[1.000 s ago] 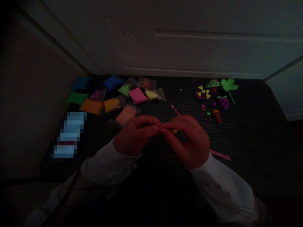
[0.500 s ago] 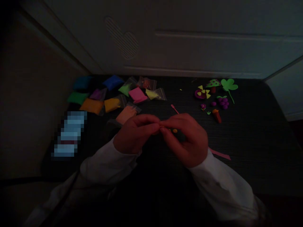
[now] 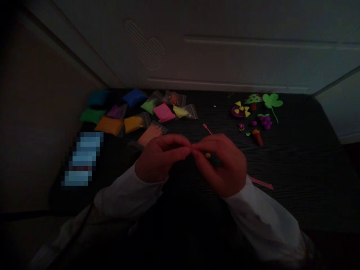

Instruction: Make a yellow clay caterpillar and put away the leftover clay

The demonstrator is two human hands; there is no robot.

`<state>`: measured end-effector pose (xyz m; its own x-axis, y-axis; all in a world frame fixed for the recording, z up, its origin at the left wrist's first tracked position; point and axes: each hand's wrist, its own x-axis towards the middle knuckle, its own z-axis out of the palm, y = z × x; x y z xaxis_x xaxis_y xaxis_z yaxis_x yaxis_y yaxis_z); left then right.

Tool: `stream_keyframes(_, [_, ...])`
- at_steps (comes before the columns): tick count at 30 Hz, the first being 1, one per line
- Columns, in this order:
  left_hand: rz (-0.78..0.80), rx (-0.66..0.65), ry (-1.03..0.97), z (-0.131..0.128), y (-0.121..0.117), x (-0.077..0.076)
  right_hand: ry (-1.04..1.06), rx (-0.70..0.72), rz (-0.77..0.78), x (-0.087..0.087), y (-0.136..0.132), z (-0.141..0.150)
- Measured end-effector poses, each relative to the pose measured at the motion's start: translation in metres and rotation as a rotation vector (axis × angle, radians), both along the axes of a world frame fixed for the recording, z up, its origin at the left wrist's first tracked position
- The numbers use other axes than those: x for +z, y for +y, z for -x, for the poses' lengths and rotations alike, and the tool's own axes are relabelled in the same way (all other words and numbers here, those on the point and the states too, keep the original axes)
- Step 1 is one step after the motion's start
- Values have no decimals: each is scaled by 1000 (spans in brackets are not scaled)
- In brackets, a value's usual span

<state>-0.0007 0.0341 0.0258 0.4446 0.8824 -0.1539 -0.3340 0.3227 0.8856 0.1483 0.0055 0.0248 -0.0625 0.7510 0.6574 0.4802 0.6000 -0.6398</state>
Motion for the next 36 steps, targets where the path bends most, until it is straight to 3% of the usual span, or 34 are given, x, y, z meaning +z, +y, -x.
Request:
stream_keyframes(19, [-27, 16, 121, 2, 3, -1, -237, -36, -42, -1, 2, -5])
stream_keyframes(31, [-21, 53, 120, 3, 6, -5, -19, -18, -4, 1, 2, -2])
stream_keyframes(36, [-206, 105, 302, 10, 11, 4, 17, -14, 17, 0, 2, -2])
